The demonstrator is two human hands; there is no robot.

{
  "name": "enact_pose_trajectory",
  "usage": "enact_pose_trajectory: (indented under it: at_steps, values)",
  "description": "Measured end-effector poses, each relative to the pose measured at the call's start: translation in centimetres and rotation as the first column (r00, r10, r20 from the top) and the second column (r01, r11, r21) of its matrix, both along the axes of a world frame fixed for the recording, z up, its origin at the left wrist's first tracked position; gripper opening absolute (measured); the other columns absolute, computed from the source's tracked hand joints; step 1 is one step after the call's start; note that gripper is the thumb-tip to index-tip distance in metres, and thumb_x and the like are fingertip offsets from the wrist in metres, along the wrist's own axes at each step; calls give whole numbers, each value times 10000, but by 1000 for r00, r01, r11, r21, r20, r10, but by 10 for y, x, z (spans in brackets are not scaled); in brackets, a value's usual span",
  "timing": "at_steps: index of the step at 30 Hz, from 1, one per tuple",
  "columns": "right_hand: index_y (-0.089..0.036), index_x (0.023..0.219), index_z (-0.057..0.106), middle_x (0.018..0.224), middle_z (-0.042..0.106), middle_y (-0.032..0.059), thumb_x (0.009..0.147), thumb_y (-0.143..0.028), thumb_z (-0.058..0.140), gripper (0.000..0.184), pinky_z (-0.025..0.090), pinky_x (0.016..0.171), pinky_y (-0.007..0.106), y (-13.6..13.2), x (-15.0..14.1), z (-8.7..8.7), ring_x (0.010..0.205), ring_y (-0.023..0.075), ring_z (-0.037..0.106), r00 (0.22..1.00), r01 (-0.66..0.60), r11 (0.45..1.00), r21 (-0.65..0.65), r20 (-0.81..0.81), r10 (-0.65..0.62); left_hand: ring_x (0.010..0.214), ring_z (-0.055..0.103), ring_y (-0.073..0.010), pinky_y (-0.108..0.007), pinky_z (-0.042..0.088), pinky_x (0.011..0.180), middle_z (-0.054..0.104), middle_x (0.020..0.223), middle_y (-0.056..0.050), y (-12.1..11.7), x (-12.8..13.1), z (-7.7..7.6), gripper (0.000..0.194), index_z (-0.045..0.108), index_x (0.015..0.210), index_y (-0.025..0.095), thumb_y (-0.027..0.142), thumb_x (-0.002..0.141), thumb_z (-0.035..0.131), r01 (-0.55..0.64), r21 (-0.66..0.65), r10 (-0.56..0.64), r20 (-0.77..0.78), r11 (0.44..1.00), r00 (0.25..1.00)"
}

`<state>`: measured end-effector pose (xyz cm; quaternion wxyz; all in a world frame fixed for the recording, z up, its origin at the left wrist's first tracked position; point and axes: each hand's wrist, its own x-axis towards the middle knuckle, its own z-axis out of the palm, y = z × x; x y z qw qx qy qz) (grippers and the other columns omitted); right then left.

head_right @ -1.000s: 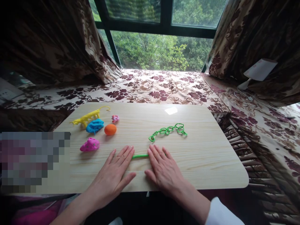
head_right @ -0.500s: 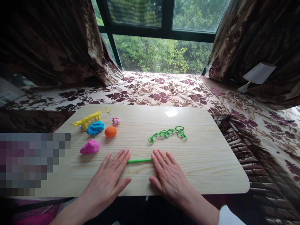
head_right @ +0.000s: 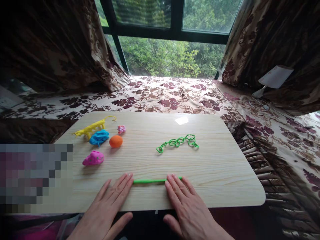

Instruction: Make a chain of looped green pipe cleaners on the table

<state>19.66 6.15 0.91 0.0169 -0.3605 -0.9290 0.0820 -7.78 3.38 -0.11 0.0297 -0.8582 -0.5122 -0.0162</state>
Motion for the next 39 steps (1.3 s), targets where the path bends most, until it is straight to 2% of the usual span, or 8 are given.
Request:
enact_pose_trajectory:
  at_steps: [3,8,14,20,27,31,35,39]
  values:
    - [-99,1405,78,1451,126,106,862,-448,396,720,178,1077,415,-5,3,-1,1328,231,125,1000,17,1000,-5,7,-17,1334,162,-201,-401,68,1089,196,1453,-41,-7,-1,-4,714,136,1394,176,545,824,355,-18,11,18,-8,1000,1000]
    - [-91,1401,102,1445,151,125,884,-378,370,649,136,1074,467,15,-7,-4,1330,233,114,986,168,984,58,6,-169,1332,169,-212,-437,106,1078,199,1453,-53,14,5,-4,688,145,1392,177,539,836,330,-106,17,106,12,994,994]
    - [-102,1403,107,1448,138,116,862,-445,393,702,152,1070,463,-8,9,-11,1326,258,121,997,62,996,65,33,-64,1328,186,-205,-394,64,1088,241,1441,-43,-10,-4,-8,718,183,1386,172,556,810,374,4,68,-2,-32,998,999]
    - [-95,1394,163,1444,142,130,883,-402,369,630,158,1063,481,21,-6,-6,1327,253,119,982,182,980,80,34,-186,1332,169,-214,-433,109,1076,206,1451,-57,22,4,-5,681,161,1389,165,534,840,322,-96,36,97,-22,995,995]
    - [-108,1404,102,1448,130,117,862,-440,398,701,204,1052,478,-17,11,-8,1324,269,124,998,68,997,26,16,-68,1326,190,-210,-399,71,1085,248,1438,-49,-15,-3,-8,720,187,1385,163,560,811,364,16,87,-10,-65,996,998]
    - [-146,1409,58,1452,162,56,915,-335,303,583,178,1078,436,-1,18,7,1327,190,141,976,205,975,-89,-52,-210,1334,163,-203,-411,54,1087,201,1453,-42,-8,-3,-7,717,138,1393,164,557,825,330,-35,37,37,-72,999,997]
    - [-186,1406,97,1443,218,23,940,-288,226,494,207,1077,393,20,37,22,1320,137,170,884,433,897,-92,-150,-442,1337,149,-201,-407,38,1089,182,1458,-42,0,1,0,723,123,1395,167,557,824,334,-31,37,32,-48,999,998]
    - [-171,1403,128,1449,192,39,928,-289,275,512,164,1080,428,14,35,15,1328,174,141,950,307,952,5,-68,-306,1338,139,-218,-424,41,1086,173,1460,-56,2,20,3,747,127,1394,157,575,813,339,-4,48,4,2,999,1000]
